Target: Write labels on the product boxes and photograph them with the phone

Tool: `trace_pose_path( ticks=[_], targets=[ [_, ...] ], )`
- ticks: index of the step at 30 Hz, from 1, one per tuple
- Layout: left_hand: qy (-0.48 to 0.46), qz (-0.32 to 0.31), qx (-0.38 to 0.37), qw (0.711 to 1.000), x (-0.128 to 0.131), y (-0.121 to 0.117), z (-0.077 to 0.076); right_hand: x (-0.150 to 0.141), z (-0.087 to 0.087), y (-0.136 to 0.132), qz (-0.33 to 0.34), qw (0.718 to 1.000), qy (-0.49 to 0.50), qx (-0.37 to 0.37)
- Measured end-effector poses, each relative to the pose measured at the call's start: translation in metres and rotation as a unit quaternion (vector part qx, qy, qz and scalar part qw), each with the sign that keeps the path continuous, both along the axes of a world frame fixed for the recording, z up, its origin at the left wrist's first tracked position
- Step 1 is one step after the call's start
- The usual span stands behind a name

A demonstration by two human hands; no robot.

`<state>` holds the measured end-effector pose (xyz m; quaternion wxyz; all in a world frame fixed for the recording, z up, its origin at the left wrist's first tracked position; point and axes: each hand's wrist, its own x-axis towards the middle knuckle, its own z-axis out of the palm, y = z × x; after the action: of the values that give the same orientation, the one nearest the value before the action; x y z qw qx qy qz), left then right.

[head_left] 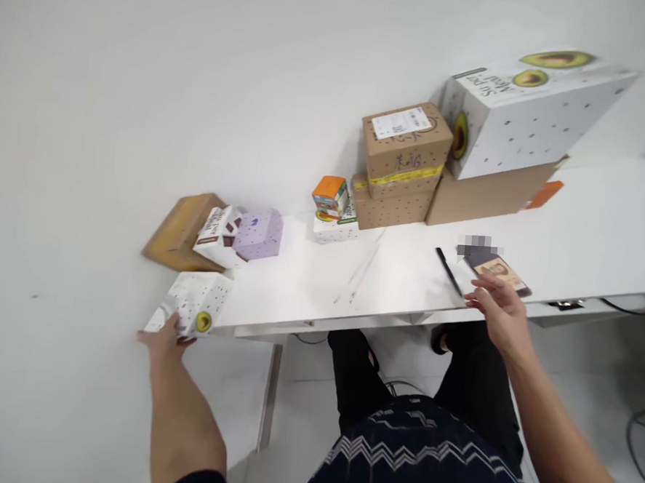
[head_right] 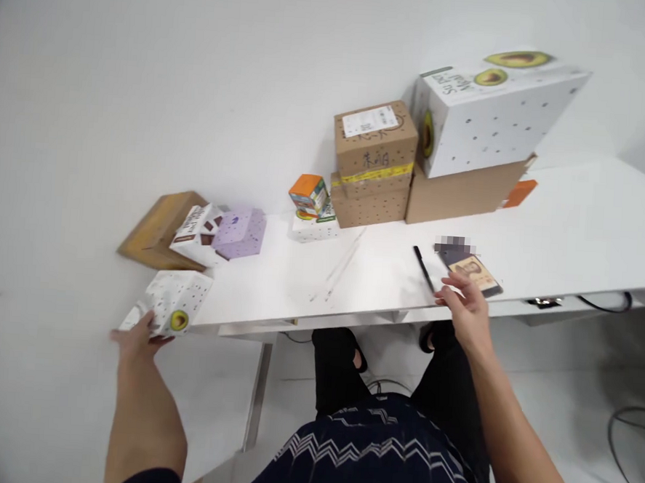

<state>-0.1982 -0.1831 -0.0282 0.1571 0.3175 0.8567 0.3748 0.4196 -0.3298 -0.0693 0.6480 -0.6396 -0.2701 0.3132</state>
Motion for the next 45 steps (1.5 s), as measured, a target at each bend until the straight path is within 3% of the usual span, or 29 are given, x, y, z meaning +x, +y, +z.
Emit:
trace_pose_path(
  ticks=[3,5,10,13,15,17,19,22,27,31,33,36,37,39,42,45],
  targets=[
    [-0.136,0.073,0.019,0.988,0.016,-0.016,-0.007,-0.01,0.002,-0.002,0.026,1.0,-0.004,-0.002],
    [-0.185,0.085,0.052,0.978,0.03,-0.033,-0.011,-0.016,0.003,-0.003,0.055,0.998,-0.013,-0.004],
    [-0.181,-0.005,0.044,0.983,0.081,-0.082,-0.011,-0.013,0.001,-0.004,0.093,0.992,-0.076,-0.035],
    [-0.158,-0.103,-0.018,0.982,0.127,-0.091,-0.001,-0.006,-0.002,-0.001,0.09,0.986,-0.131,-0.052],
    [-0.151,-0.173,-0.034,0.973,0.165,-0.081,0.007,-0.004,-0.004,0.002,0.092,0.982,-0.157,-0.05],
    [-0.176,-0.278,-0.028,0.944,0.207,-0.059,0.015,-0.005,-0.007,0.002,0.098,0.982,-0.158,-0.045],
    [-0.199,-0.43,-0.041,0.88,0.249,-0.03,0.019,-0.009,-0.01,-0.001,0.101,0.983,-0.147,-0.046],
    [-0.197,-0.553,-0.079,0.806,0.306,0.019,0.023,-0.013,-0.012,-0.01,0.102,0.981,-0.151,-0.06],
    [-0.201,-0.653,-0.156,0.714,0.38,0.08,0.032,-0.02,-0.012,-0.019,0.115,0.973,-0.185,-0.07],
    [-0.114,-0.724,-0.161,0.661,0.416,0.093,0.037,-0.031,-0.012,-0.011,0.129,0.971,-0.194,-0.049],
    [-0.076,-0.711,-0.1,0.692,0.417,0.087,0.03,-0.036,-0.013,-0.008,0.14,0.97,-0.193,-0.041],
    [-0.045,-0.577,0.042,0.814,0.393,0.063,0.007,-0.038,-0.015,-0.008,0.151,0.971,-0.175,-0.056],
    [-0.051,-0.51,0.065,0.857,0.381,0.051,-0.002,-0.037,-0.015,-0.008,0.153,0.971,-0.172,-0.065],
    [-0.095,-0.428,0.026,0.898,0.358,0.024,-0.021,-0.036,-0.015,-0.007,0.155,0.968,-0.181,-0.079],
    [-0.158,-0.431,-0.055,0.887,0.34,-0.016,-0.038,-0.038,-0.013,0.002,0.154,0.96,-0.221,-0.081],
    [-0.159,-0.498,-0.063,0.85,0.349,-0.04,-0.037,-0.046,-0.008,0.013,0.173,0.949,-0.253,-0.073]
  ],
)
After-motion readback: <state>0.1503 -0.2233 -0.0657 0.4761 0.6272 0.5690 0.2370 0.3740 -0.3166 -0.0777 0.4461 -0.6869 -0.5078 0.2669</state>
